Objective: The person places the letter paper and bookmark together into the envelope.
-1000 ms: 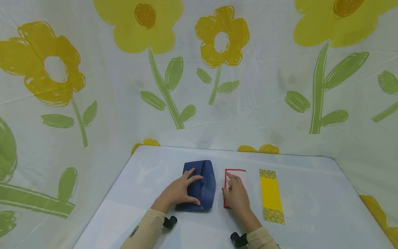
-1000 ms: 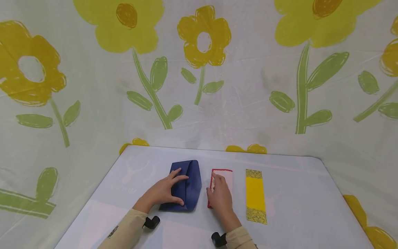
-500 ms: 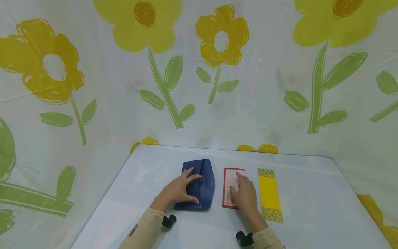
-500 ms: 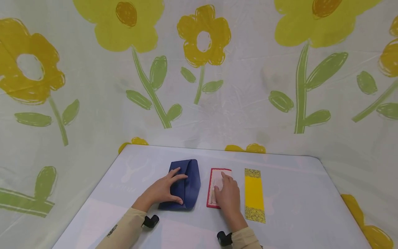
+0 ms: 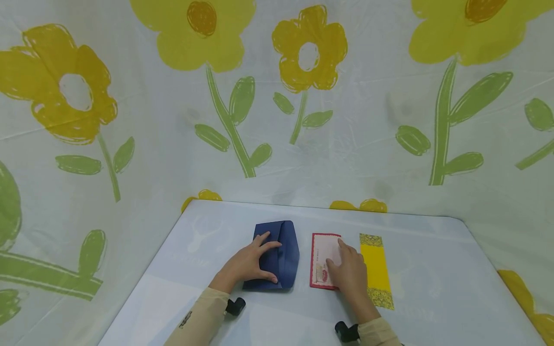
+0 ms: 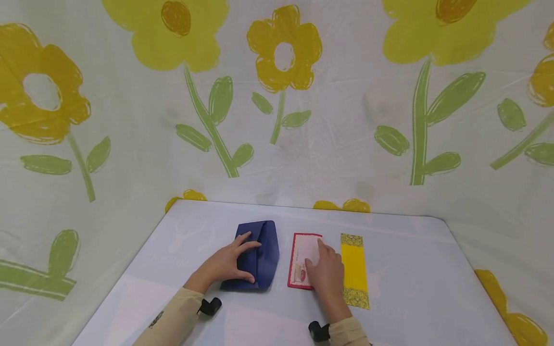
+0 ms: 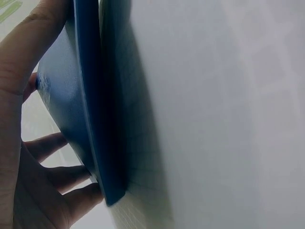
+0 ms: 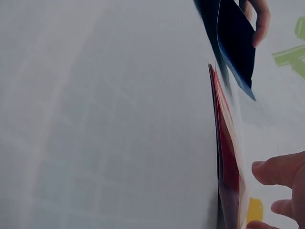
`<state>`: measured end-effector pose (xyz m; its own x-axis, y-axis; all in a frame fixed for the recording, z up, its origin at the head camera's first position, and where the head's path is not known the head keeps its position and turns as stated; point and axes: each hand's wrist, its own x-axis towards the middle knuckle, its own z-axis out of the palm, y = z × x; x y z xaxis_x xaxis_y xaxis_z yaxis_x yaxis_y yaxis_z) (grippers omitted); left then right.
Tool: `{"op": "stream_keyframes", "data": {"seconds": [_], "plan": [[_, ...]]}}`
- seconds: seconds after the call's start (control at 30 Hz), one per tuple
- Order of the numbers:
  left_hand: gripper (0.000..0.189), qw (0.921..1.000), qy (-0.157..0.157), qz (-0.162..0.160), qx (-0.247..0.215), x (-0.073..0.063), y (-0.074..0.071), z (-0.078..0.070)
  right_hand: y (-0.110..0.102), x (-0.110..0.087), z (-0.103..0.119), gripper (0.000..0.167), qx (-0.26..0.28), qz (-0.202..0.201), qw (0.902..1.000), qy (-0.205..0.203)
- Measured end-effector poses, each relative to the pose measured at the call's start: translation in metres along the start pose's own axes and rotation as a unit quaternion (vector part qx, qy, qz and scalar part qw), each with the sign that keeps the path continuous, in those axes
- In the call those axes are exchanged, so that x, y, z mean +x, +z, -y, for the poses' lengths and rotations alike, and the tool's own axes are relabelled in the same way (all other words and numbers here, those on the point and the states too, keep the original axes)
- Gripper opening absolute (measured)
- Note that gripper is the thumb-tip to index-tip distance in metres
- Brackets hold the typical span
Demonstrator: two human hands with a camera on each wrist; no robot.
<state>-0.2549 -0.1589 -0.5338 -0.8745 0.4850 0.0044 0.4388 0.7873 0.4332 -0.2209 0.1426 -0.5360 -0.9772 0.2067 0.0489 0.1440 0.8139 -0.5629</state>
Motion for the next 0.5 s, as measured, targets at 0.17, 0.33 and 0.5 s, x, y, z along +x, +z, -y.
{"op": "stream_keyframes", "data": {"seconds": [0.17,0.33,0.5], "plan": [[0.097,1.0000,-0.002,0.000,0.001,-0.0002,0.0004,0.0007,-0.0001,-0.0021,-0.0020,0.082,0.005,-0.005,1.0000,0.006],[0.097,1.0000,0.002,-0.003,0.001,-0.0006,0.0003,0.0011,0.0005,-0.0016,-0.0038,0.084,0.012,0.003,0.9999,0.011],[0.096,1.0000,0.006,-0.005,0.001,-0.0003,0.0004,0.0015,0.0014,0.0005,-0.0054,0.087,0.014,0.020,0.9996,0.018]]}}
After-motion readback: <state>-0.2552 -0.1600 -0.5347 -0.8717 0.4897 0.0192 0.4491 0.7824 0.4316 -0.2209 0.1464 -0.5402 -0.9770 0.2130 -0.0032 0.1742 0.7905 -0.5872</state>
